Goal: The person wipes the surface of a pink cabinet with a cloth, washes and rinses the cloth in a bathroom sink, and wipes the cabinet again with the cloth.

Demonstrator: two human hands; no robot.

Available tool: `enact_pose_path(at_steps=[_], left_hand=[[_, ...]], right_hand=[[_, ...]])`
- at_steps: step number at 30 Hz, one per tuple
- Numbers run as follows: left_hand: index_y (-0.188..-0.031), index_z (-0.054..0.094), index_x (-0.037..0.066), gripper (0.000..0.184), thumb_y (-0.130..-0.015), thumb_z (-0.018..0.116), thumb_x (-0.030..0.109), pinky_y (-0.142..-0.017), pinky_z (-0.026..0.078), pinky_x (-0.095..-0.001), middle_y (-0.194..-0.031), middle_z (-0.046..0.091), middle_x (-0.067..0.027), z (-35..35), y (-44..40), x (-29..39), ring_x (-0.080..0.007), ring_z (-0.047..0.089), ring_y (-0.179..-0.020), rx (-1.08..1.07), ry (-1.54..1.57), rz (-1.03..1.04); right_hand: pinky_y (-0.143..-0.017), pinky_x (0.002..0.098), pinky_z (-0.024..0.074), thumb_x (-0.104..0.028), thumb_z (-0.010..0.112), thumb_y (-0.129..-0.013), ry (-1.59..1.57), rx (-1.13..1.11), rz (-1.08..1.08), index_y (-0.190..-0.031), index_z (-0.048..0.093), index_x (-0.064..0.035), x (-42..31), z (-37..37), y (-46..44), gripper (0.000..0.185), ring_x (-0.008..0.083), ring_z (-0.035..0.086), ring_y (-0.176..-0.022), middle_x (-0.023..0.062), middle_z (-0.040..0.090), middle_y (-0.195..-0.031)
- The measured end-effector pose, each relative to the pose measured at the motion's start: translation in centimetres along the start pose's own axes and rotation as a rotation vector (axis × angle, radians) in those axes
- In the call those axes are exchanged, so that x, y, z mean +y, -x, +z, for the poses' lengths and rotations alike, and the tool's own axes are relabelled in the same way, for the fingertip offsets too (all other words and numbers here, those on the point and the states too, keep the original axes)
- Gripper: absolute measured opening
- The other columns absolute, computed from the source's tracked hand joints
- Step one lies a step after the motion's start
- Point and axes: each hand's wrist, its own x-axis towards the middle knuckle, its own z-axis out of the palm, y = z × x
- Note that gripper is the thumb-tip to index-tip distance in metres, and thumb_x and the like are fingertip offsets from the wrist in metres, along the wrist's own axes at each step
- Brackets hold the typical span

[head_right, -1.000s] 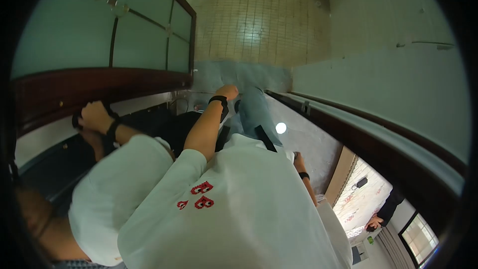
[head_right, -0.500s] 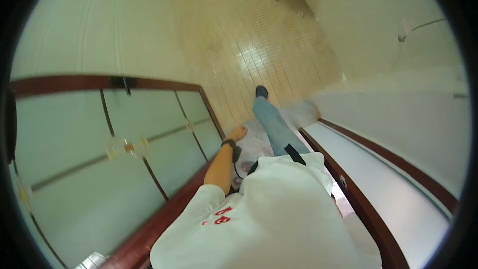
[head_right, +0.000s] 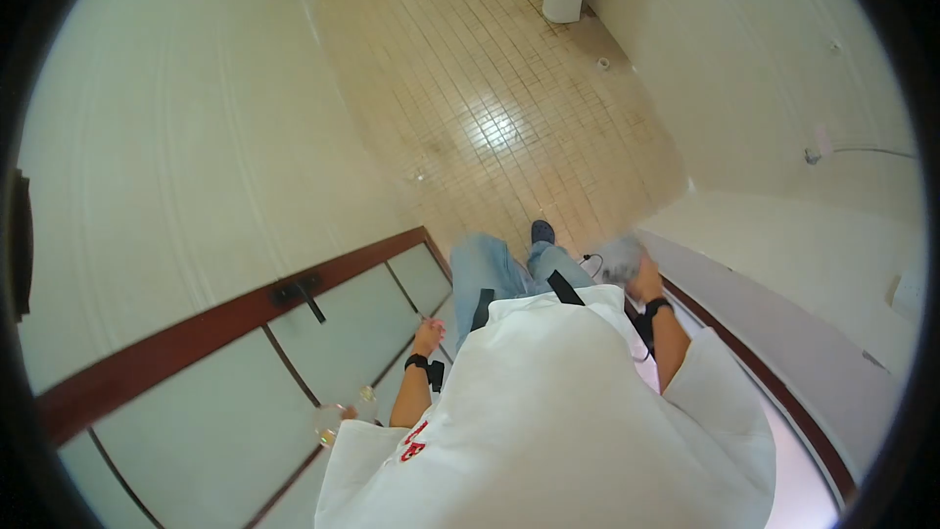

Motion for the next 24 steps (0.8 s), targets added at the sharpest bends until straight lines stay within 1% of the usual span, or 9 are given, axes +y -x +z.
enact_pose_path(at_steps=[4,7,9,12,13,15,17,19,24], left_hand=[[-0.117,0.067,0.012,0.026,-0.104,0.051,0.027,-0.066,0.057,-0.0365,-0.097,0.075,-0.0059,-6.3,-2.8,3.5,-0.0175,0.069,-0.075,-0.104,0.307,-0.309],[-0.117,0.067,0.017,0.024,-0.105,0.051,0.03,-0.067,0.057,-0.0373,-0.099,0.075,-0.0034,-10.0,-8.7,8.2,-0.0166,0.069,-0.076,-0.035,0.282,-0.266],[-0.118,0.067,0.006,0.033,-0.103,0.053,0.031,-0.063,0.055,-0.0406,-0.095,0.075,-0.009,-13.2,-14.2,11.9,-0.0205,0.07,-0.077,-0.054,0.225,-0.182],[-0.111,0.068,0.0,0.041,-0.104,0.054,0.038,-0.076,0.054,-0.0452,-0.094,0.073,-0.0211,-21.0,-18.7,23.4,-0.0358,0.071,-0.087,-0.002,-0.061,0.283],[-0.11,0.068,0.0,0.039,-0.103,0.058,0.037,-0.077,0.055,-0.0447,-0.098,0.074,-0.0221,-21.0,-25.8,21.5,-0.0347,0.072,-0.089,0.041,0.012,0.229],[-0.117,0.068,0.0,0.03,-0.106,0.058,0.025,-0.077,0.057,-0.0335,-0.097,0.074,-0.0109,-26.0,-28.7,31.6,-0.0206,0.07,-0.083,0.026,-0.005,0.52],[-0.13,0.064,0.0,0.033,-0.102,0.064,0.016,-0.084,0.058,-0.0324,-0.112,0.073,-0.0123,-29.6,-29.9,42.7,-0.0205,0.07,-0.094,-0.002,0.018,0.605],[-0.141,0.055,0.003,0.049,-0.095,0.07,0.011,-0.09,0.057,-0.0345,-0.131,0.066,-0.0146,-30.7,-20.0,48.5,-0.0222,0.066,-0.111,-0.013,0.093,0.954],[-0.153,0.041,0.004,0.076,-0.086,0.075,0.005,-0.103,0.05,-0.0403,-0.149,0.053,-0.0178,-25.6,-8.8,65.0,-0.0304,0.057,-0.129,-0.127,-0.01,1.17]], right_hand=[[-0.097,0.0485,0.0533,-0.024,0.084,-0.072,-0.188,0.173,-0.091,-0.135,0.052,-0.0006,-11.9,-8.8,-9.7,0.074,0.0454,0.066,-0.11,0.028,0.069,-0.117],[-0.092,0.0416,0.055,-0.018,0.08,-0.078,-0.723,0.25,-0.219,-0.131,0.055,0.0001,-20.5,-16.4,-13.0,0.06,0.0296,0.069,-0.102,0.0137,0.072,-0.113],[-0.093,0.0365,0.0534,-0.016,0.078,-0.083,-0.875,0.184,-0.184,-0.133,0.057,-0.0037,-24.7,-19.9,-15.6,0.056,0.022,0.066,-0.105,0.0113,0.068,-0.119],[-0.091,0.0313,0.0572,-0.014,0.072,-0.093,-1.287,0.032,-0.164,-0.131,0.059,-0.0016,-33.3,-25.8,-13.1,0.042,0.0207,0.07,-0.104,0.0128,0.068,-0.119],[-0.091,0.0302,0.0587,-0.015,0.069,-0.096,-1.46,0.087,-0.153,-0.129,0.06,-0.0001,-38.0,-28.0,-11.7,0.037,0.0209,0.071,-0.102,0.013,0.069,-0.117],[-0.092,0.0315,0.0595,-0.016,0.069,-0.097,-1.52,0.124,-0.188,-0.128,0.06,0.0013,-44.5,-30.5,-10.6,0.036,0.0223,0.072,-0.102,0.0135,0.069,-0.117],[-0.094,0.0328,0.0603,-0.018,0.069,-0.098,-1.588,0.153,-0.25,-0.127,0.061,0.0026,-49.8,-33.1,-12.1,0.036,0.0237,0.072,-0.102,0.0139,0.07,-0.117],[-0.094,0.0343,0.0606,-0.018,0.071,-0.097,-1.714,0.04,-0.397,-0.129,0.06,0.0033,-46.6,-33.6,-2.0,0.04,0.0242,0.072,-0.104,0.0142,0.07,-0.118],[-0.095,0.0349,0.0602,-0.016,0.07,-0.098,-1.668,-0.049,-0.669,-0.14,0.053,0.0002,-48.4,-34.7,-0.8,0.049,0.0225,0.071,-0.105,0.0133,0.067,-0.124]])
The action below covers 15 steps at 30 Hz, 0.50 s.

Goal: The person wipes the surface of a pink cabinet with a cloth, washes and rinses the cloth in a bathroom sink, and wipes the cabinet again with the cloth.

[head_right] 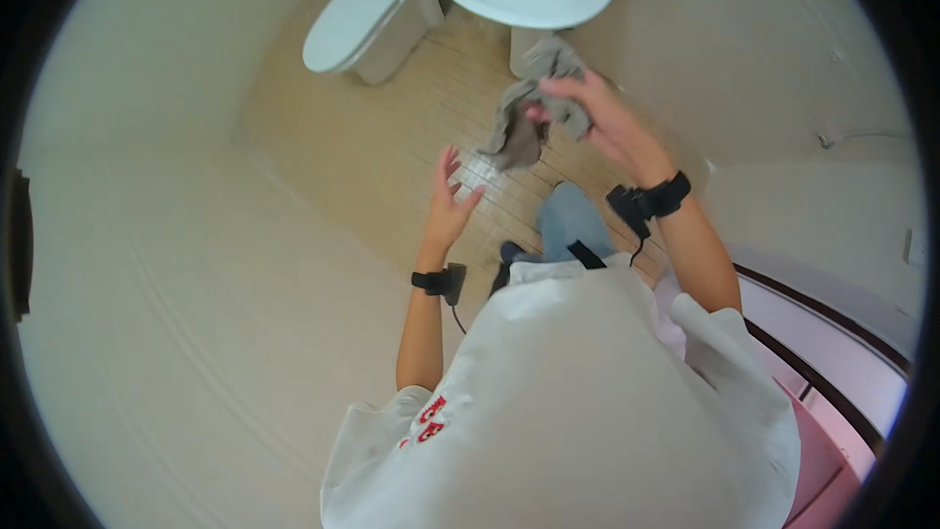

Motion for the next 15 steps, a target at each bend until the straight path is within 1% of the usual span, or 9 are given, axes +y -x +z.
enact_pose_path(at_steps=[1,2,6,8,9,10,12,13,15], left_hand=[[-0.154,0.04,0.002,0.077,-0.086,0.076,0.006,-0.103,0.05,-0.0401,-0.149,0.053,-0.0191,-0.8,0.1,2.9,-0.0296,0.056,-0.13,0.08,-0.033,0.134],[-0.154,0.039,0.001,0.078,-0.086,0.076,0.006,-0.104,0.049,-0.0399,-0.149,0.052,-0.0204,-0.5,-0.7,3.9,-0.0287,0.056,-0.131,0.127,-0.051,0.272],[-0.15,0.044,-0.001,0.066,-0.091,0.073,0.011,-0.103,0.05,-0.0384,-0.145,0.056,-0.0206,-3.7,-1.5,5.4,-0.0269,0.058,-0.128,0.233,0.051,0.199],[-0.145,0.051,0.0,0.052,-0.099,0.064,0.019,-0.103,0.049,-0.0385,-0.14,0.061,-0.0182,-7.4,-1.9,4.9,-0.0262,0.06,-0.126,0.132,0.512,-0.235],[-0.14,0.055,0.0,0.046,-0.105,0.054,0.029,-0.103,0.051,-0.0406,-0.135,0.064,-0.0158,-7.8,-1.0,5.6,-0.0273,0.063,-0.124,0.267,0.711,-0.304],[-0.14,0.055,0.0,0.046,-0.105,0.054,0.029,-0.103,0.051,-0.0406,-0.135,0.064,-0.0158,-8.2,-0.7,6.3,-0.0273,0.063,-0.124,0.265,0.7,-0.308],[-0.145,0.05,0.004,0.048,-0.109,0.049,0.035,-0.11,0.048,-0.0458,-0.143,0.058,-0.0139,-11.1,-0.8,12.1,-0.0299,0.056,-0.131,0.187,1.106,-0.163],[-0.145,0.05,0.004,0.048,-0.109,0.049,0.035,-0.11,0.048,-0.0458,-0.143,0.058,-0.0139,-11.9,0.1,15.3,-0.0299,0.056,-0.131,0.18,1.085,-0.187],[-0.147,0.048,0.005,0.048,-0.11,0.046,0.036,-0.117,0.043,-0.051,-0.146,0.055,-0.0151,-12.3,-0.7,19.1,-0.0343,0.053,-0.135,0.311,1.077,-0.142]], right_hand=[[-0.095,0.0351,0.0601,-0.015,0.07,-0.098,-0.005,-0.107,0.032,-0.144,0.05,-0.0014,-0.4,3.3,-0.1,0.052,0.0219,0.071,-0.105,0.0127,0.065,-0.126],[-0.095,0.0351,0.0601,-0.015,0.07,-0.098,-0.01,-0.11,0.025,-0.144,0.05,-0.0014,-0.1,5.0,0.0,0.052,0.0219,0.071,-0.105,0.0127,0.065,-0.126],[-0.095,0.0363,0.0591,-0.015,0.072,-0.098,-0.165,-0.284,0.231,-0.151,0.04,-0.0039,0.9,10.5,-0.4,0.062,0.0215,0.068,-0.111,0.0122,0.061,-0.132],[-0.098,0.037,0.0573,-0.014,0.072,-0.098,-0.058,-0.366,0.28,-0.152,0.039,-0.0027,0.5,12.6,-0.8,0.064,0.02,0.065,-0.116,0.012,0.061,-0.132],[-0.099,0.0366,0.0554,-0.021,0.071,-0.1,-0.031,-0.433,0.299,-0.155,0.038,-0.0058,0.9,12.1,-1.0,0.066,0.0187,0.061,-0.12,0.0133,0.057,-0.139],[-0.099,0.0366,0.0554,-0.021,0.071,-0.1,-0.042,-0.432,0.296,-0.155,0.038,-0.0058,1.7,11.0,-1.3,0.066,0.0187,0.061,-0.12,0.0133,0.057,-0.139],[-0.096,0.0362,0.055,-0.03,0.069,-0.102,0.096,-0.307,0.366,-0.156,0.038,-0.0112,2.6,10.3,-0.8,0.065,0.0205,0.059,-0.125,0.0156,0.052,-0.145],[-0.094,0.0361,0.0543,-0.036,0.065,-0.104,0.26,-0.332,0.4,-0.158,0.038,-0.0161,1.8,9.5,-0.4,0.064,0.0242,0.057,-0.127,0.0153,0.047,-0.15],[-0.089,0.0359,0.0565,-0.039,0.065,-0.103,0.16,-0.14,0.405,-0.157,0.039,-0.0162,0.7,6.7,-2.0,0.064,0.0241,0.062,-0.119,0.0123,0.054,-0.143]])
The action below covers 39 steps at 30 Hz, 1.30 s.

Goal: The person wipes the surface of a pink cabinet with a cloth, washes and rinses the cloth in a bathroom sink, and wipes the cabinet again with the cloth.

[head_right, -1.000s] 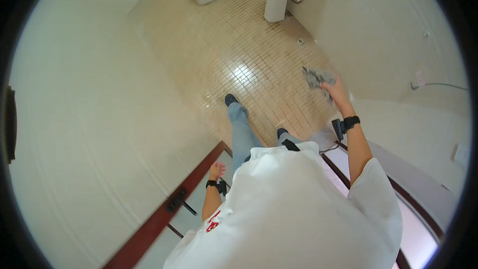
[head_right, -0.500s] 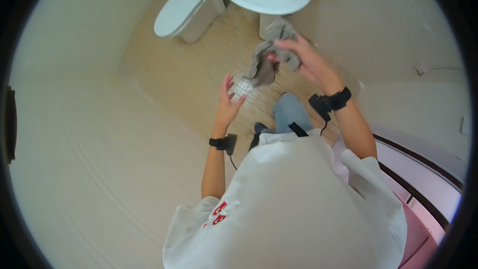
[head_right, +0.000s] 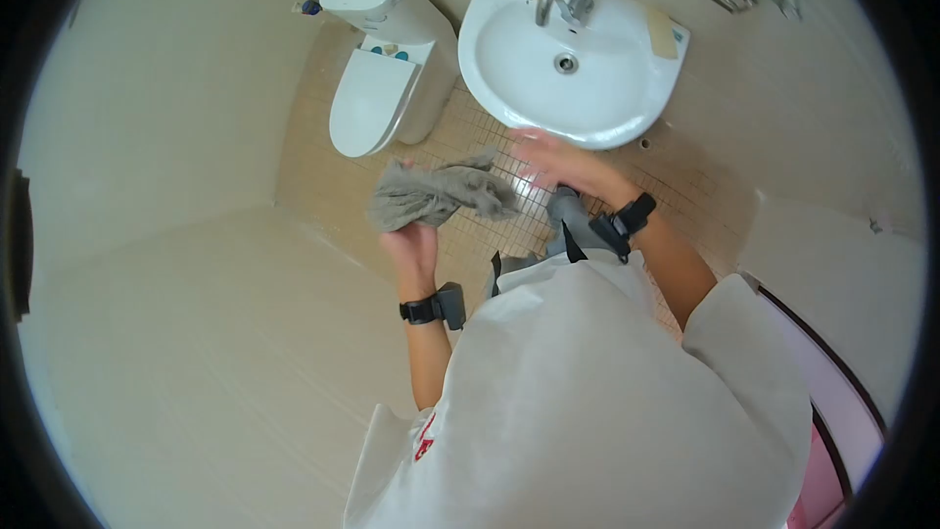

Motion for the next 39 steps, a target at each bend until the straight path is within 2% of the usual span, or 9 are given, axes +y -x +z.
enact_pose_path(at_steps=[5,9,11,15,20,23,31,32,39], left_hand=[[-0.149,0.046,0.008,0.047,-0.111,0.045,0.035,-0.121,0.037,-0.0548,-0.149,0.051,-0.0181,4.9,-1.2,2.6,-0.0392,0.048,-0.139,-0.023,-0.004,0.017],[-0.148,0.046,0.009,0.046,-0.11,0.045,0.035,-0.121,0.036,-0.0578,-0.149,0.049,-0.0195,2.9,-5.0,1.7,-0.0425,0.048,-0.139,-0.288,0.056,-0.026],[-0.148,0.046,0.009,0.045,-0.11,0.045,0.034,-0.121,0.036,-0.0577,-0.148,0.05,-0.0196,3.6,-4.4,1.0,-0.0422,0.049,-0.138,-0.34,0.001,-0.046],[-0.145,0.047,0.008,0.042,-0.11,0.045,0.031,-0.119,0.038,-0.0563,-0.144,0.054,-0.0205,4.6,-3.4,-0.9,-0.0416,0.05,-0.137,-0.498,0.007,-0.069],[-0.141,0.05,0.007,0.039,-0.11,0.045,0.03,-0.118,0.04,-0.0538,-0.141,0.057,-0.0211,7.3,-0.9,-2.8,-0.0394,0.053,-0.133,-0.673,0.042,-0.298],[-0.139,0.051,0.007,0.037,-0.111,0.044,0.03,-0.117,0.041,-0.0532,-0.14,0.057,-0.0191,8.7,-2.1,-5.7,-0.0377,0.053,-0.134,-0.702,0.137,-0.447],[-0.142,0.051,0.009,0.038,-0.112,0.041,0.03,-0.119,0.039,-0.0534,-0.146,0.054,-0.0147,11.1,2.2,-14.5,-0.0348,0.051,-0.136,-0.7,0.267,-0.83],[-0.143,0.051,0.009,0.038,-0.112,0.041,0.03,-0.119,0.039,-0.0528,-0.146,0.054,-0.0144,10.4,0.9,-15.5,-0.0338,0.052,-0.136,-0.702,0.251,-0.867],[-0.144,0.049,0.007,0.037,-0.108,0.047,0.015,-0.11,0.048,-0.0444,-0.143,0.057,-0.011,8.5,-3.5,-18.0,-0.0256,0.057,-0.129,-0.667,-0.424,-0.575]], right_hand=[[-0.087,0.0452,0.0583,0.001,0.064,-0.085,0.699,0.983,-0.738,-0.138,0.055,-0.0027,-1.5,-17.0,-8.3,0.054,0.0369,0.068,-0.11,0.0213,0.064,-0.13],[-0.094,0.049,0.0543,-0.001,0.062,-0.084,0.963,1.14,-0.836,-0.134,0.058,-0.0003,-2.0,-19.1,-8.7,0.05,0.0461,0.065,-0.111,0.0286,0.064,-0.126],[-0.089,0.0355,0.0563,0.004,0.062,-0.09,0.989,0.803,-0.428,-0.151,0.05,-0.0096,1.2,-20.8,-7.3,0.064,0.023,0.072,-0.1,0.0172,0.068,-0.129],[-0.095,0.0504,0.0529,-0.003,0.059,-0.085,0.889,0.852,-0.375,-0.14,0.054,-0.0053,2.6,-12.3,1.4,0.055,0.0461,0.067,-0.11,0.0265,0.067,-0.124],[-0.093,0.0447,0.0543,-0.004,0.057,-0.09,0.848,1.238,-0.526,-0.146,0.048,-0.0039,9.3,-6.2,7.7,0.057,0.0421,0.068,-0.106,0.028,0.066,-0.119],[-0.093,0.0473,0.0571,-0.02,0.059,-0.1,-0.089,1.293,-0.327,-0.151,0.041,-0.0047,10.9,-1.9,9.0,0.056,0.0364,0.067,-0.112,0.0238,0.061,-0.132],[-0.118,0.0507,0.0378,-0.066,0.031,-0.108,-1.121,-0.21,-0.773,-0.153,0.038,0.0024,15.4,3.9,9.5,0.082,0.0313,0.051,-0.139,0.0191,0.053,-0.15],[-0.12,0.0484,0.0367,-0.061,0.028,-0.11,-1.177,0.362,-0.606,-0.15,0.045,-0.0018,12.7,4.3,8.8,0.074,0.03,0.05,-0.139,0.0156,0.053,-0.151],[-0.117,0.0477,0.041,-0.04,0.032,-0.112,-1.26,0.753,-0.819,-0.142,0.054,-0.0084,11.1,-3.8,5.9,0.049,0.0304,0.053,-0.136,0.0116,0.059,-0.144]])
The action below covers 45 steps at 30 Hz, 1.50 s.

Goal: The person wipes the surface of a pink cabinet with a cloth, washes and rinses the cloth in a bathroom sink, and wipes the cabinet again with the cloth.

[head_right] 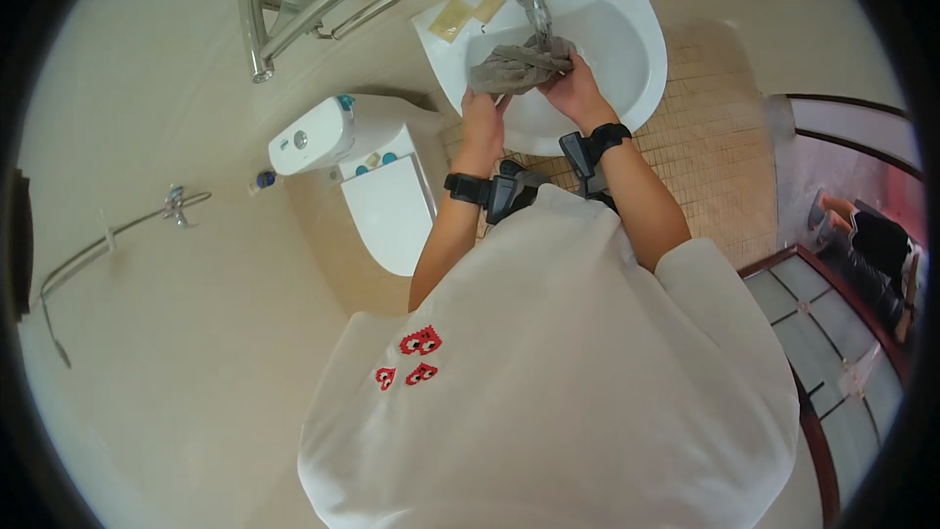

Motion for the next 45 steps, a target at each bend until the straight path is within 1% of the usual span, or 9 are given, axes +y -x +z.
enact_pose_path(at_steps=[3,9,18,24,29,32,35,38,45], left_hand=[[-0.15,0.043,0.006,0.048,-0.104,0.054,0.013,-0.095,0.056,-0.0372,-0.144,0.056,-0.0112,-2.9,0.1,-0.7,-0.0224,0.062,-0.123,0.002,-0.419,-0.083],[-0.161,0.028,0.004,0.078,-0.1,0.069,0.029,-0.1,0.052,-0.0387,-0.145,0.054,-0.0188,-4.8,3.7,0.0,-0.0271,0.059,-0.128,0.127,-0.796,-0.313],[-0.155,0.033,-0.004,0.087,-0.094,0.078,0.038,-0.105,0.049,-0.0386,-0.142,0.056,-0.0202,4.0,-2.8,-3.3,-0.0257,0.059,-0.126,0.211,-0.556,-0.096],[-0.139,0.052,-0.004,0.061,-0.09,0.081,0.02,-0.095,0.053,-0.033,-0.124,0.068,-0.0131,6.3,-4.3,-5.1,-0.0209,0.067,-0.108,0.231,-0.513,-0.1],[-0.142,0.05,-0.002,0.058,-0.095,0.076,0.02,-0.101,0.051,-0.0351,-0.129,0.064,-0.0112,6.4,-4.6,-5.1,-0.022,0.063,-0.118,0.254,-0.444,-0.076],[-0.141,0.051,-0.001,0.054,-0.096,0.073,0.019,-0.102,0.051,-0.0363,-0.131,0.063,-0.0114,5.8,-4.7,-3.9,-0.0221,0.062,-0.119,0.222,-0.353,-0.09],[-0.141,0.049,-0.002,0.054,-0.097,0.072,0.018,-0.102,0.051,-0.0356,-0.132,0.062,-0.0118,5.5,-4.3,-3.3,-0.0225,0.062,-0.12,0.096,-0.23,-0.217],[-0.143,0.047,-0.005,0.064,-0.093,0.077,0.023,-0.098,0.052,-0.0365,-0.122,0.068,-0.0146,4.3,-4.5,-3.7,-0.0264,0.067,-0.11,0.072,-0.454,-0.207],[-0.151,0.027,-0.014,0.099,-0.082,0.087,0.023,-0.117,0.038,-0.0472,-0.149,0.041,-0.0361,5.8,-3.4,-2.6,-0.0477,0.043,-0.139,0.28,-1.393,0.288]], right_hand=[[-0.116,0.0467,0.0429,-0.033,0.04,-0.109,-0.112,0.074,0.053,-0.141,0.054,-0.0073,-1.7,-0.1,-1.0,0.043,0.0291,0.055,-0.133,0.0116,0.06,-0.143],[-0.117,0.0421,0.0404,-0.032,0.054,-0.104,-0.104,0.032,0.247,-0.141,0.054,-0.0057,-1.9,-0.4,-2.6,0.046,0.0281,0.058,-0.13,0.0108,0.06,-0.144],[-0.117,0.0421,0.0396,-0.05,0.053,-0.106,-0.17,0.076,0.467,-0.142,0.055,-0.0086,-0.9,0.0,-2.2,0.055,0.0263,0.056,-0.131,0.0097,0.061,-0.142],[-0.111,0.045,0.0438,-0.051,0.055,-0.105,0.169,0.133,0.361,-0.141,0.056,-0.0079,-2.8,-0.8,-3.2,0.056,0.0266,0.058,-0.128,0.0122,0.062,-0.139],[-0.104,0.051,0.0488,-0.061,0.061,-0.099,1.055,0.177,0.355,-0.144,0.054,-0.0074,-5.9,-0.2,-3.0,0.071,0.0309,0.052,-0.134,0.013,0.06,-0.14],[-0.106,0.0642,0.0445,-0.064,0.054,-0.101,0.502,0.296,0.672,-0.144,0.051,-0.0087,-6.3,1.4,-1.8,0.07,0.0357,0.048,-0.139,0.0126,0.056,-0.146],[-0.109,0.0587,0.0463,-0.06,0.046,-0.106,0.264,0.187,0.622,-0.144,0.053,-0.0107,-5.3,0.7,-3.1,0.063,0.0337,0.053,-0.136,0.0118,0.059,-0.144],[-0.108,0.0491,0.051,-0.046,0.04,-0.112,0.033,0.008,0.528,-0.139,0.057,-0.0095,-3.9,-0.3,-4.6,0.049,0.0323,0.063,-0.124,0.0115,0.067,-0.129],[-0.105,0.0451,0.0533,-0.037,0.037,-0.114,0.225,0.115,0.362,-0.138,0.057,-0.0088,-0.7,-1.3,-6.9,0.042,0.0264,0.065,-0.122,0.0094,0.066,-0.133]])
